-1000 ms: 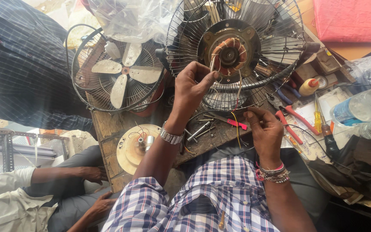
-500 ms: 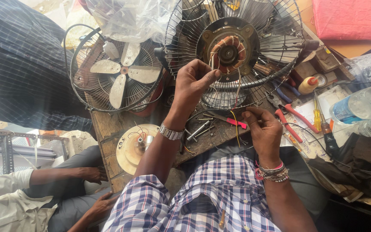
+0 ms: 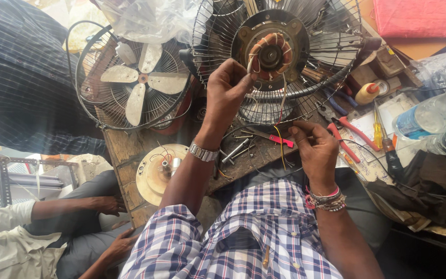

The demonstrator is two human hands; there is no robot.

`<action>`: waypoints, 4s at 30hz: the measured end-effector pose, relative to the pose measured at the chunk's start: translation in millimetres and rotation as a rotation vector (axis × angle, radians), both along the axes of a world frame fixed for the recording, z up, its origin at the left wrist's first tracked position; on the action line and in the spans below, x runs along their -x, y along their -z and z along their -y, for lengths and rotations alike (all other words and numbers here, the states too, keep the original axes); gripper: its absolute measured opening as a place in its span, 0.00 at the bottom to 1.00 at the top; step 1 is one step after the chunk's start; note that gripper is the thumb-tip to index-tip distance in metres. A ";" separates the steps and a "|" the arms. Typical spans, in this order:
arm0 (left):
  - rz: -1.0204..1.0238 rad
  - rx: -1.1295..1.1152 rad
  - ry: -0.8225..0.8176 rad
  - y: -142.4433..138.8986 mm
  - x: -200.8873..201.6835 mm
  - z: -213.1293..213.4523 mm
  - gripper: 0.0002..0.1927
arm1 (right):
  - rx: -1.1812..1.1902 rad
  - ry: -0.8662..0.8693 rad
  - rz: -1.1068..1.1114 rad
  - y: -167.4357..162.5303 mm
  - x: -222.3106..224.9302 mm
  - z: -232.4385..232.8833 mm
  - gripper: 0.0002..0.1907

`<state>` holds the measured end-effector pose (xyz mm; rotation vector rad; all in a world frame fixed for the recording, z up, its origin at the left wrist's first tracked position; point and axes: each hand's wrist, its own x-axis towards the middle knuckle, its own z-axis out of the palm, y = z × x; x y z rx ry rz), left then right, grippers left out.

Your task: The person is repairing a fan motor by stripping wires, twisting them together, and securing connections with electrical tape. They use pliers and a screwdriver to manipulate the wires and components of the motor.

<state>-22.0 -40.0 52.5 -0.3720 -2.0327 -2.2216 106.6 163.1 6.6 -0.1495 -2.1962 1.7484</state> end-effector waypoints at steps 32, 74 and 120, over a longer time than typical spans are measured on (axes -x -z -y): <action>-0.587 0.696 -0.067 10.9 -108.9 -11.3 0.07 | 0.195 -0.152 0.181 -8.6 -12.7 4.2 0.10; -0.643 1.151 0.522 13.8 -74.3 -27.7 0.05 | 0.437 0.012 -0.078 -20.7 -20.6 -34.0 0.06; -0.212 0.398 0.361 -1.8 -95.2 -5.1 0.10 | 0.064 -0.230 -0.092 -59.3 -19.1 -12.6 0.08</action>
